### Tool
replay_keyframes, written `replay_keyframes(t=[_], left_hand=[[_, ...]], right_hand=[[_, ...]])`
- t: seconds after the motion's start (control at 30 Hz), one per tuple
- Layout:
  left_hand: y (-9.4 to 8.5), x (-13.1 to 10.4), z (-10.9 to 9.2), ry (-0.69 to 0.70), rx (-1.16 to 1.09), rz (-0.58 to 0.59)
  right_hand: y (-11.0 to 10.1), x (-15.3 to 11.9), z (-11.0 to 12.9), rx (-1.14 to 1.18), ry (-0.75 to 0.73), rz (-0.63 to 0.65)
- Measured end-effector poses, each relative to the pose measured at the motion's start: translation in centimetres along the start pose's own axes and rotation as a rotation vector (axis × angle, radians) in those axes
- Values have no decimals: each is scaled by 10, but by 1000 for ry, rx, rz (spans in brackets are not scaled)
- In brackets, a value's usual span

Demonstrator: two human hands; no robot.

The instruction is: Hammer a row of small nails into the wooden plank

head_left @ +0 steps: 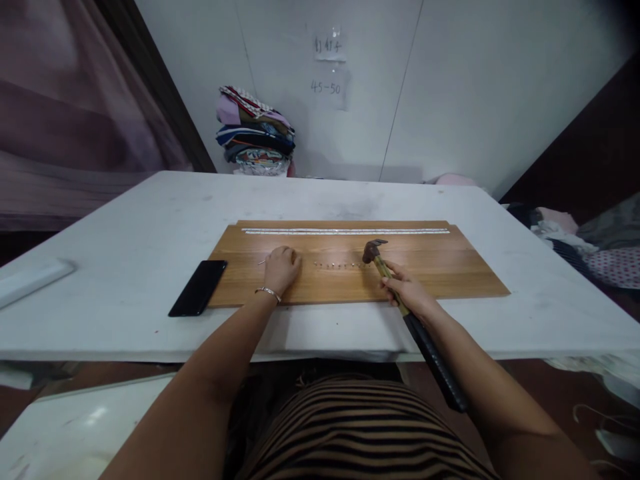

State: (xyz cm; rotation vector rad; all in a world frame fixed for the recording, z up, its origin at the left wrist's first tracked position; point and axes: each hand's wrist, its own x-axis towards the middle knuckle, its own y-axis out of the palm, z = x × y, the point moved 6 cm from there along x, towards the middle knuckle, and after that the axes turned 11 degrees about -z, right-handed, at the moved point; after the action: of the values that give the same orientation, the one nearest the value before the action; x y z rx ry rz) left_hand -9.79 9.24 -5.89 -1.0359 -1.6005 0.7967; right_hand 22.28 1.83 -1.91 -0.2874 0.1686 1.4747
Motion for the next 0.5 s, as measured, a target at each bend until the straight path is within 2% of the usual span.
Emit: replay_keyframes(t=[0.2,0.5], left_hand=[[1,1,1,3,-14,-9],[1,0,0,7,-12,-13]], right_hand=[[0,1,2,11,-33,21],[0,3,-4,10,-6,9]])
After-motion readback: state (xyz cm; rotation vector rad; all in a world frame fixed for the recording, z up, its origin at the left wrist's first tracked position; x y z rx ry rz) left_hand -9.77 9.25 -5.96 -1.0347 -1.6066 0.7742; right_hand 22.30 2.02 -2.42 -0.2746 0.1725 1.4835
